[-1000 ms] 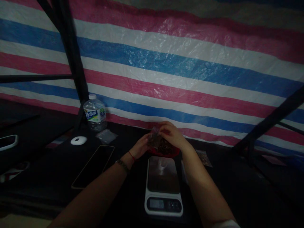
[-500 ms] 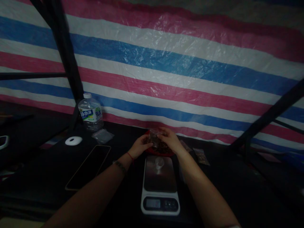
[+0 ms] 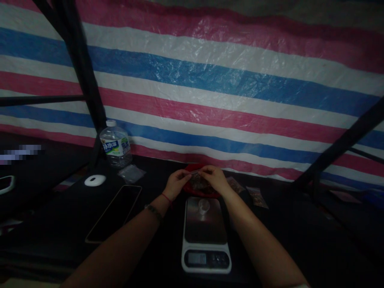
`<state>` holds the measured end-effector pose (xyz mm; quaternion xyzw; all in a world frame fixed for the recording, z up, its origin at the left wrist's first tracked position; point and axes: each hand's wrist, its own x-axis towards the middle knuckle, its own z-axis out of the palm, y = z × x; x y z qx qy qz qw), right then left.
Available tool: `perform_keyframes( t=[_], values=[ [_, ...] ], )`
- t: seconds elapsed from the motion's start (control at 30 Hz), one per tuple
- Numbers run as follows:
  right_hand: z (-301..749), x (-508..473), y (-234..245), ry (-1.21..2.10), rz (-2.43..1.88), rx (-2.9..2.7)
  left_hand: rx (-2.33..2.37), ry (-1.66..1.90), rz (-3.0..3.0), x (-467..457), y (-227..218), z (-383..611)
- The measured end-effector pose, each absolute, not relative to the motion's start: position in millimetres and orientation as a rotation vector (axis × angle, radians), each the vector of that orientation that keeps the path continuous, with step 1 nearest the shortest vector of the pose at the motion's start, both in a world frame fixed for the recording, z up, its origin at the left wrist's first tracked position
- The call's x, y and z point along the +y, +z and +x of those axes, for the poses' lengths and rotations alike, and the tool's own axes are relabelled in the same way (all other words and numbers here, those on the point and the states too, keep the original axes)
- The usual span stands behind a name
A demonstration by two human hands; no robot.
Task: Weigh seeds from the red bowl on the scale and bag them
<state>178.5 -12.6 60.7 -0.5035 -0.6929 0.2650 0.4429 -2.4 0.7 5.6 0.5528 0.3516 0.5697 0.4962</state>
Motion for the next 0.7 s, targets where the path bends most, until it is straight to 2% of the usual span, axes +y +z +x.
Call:
perform_keyframes(
  t=[0.33, 0.7],
  values=[
    [185, -4, 52, 0.610, -1.194, -1.682, 0.863, 1.397, 1.181, 3, 5, -1],
    [181, -4, 46, 0.728, -1.166, -1.672, 0.904, 1.408, 1.214, 2, 6, -3]
  ],
)
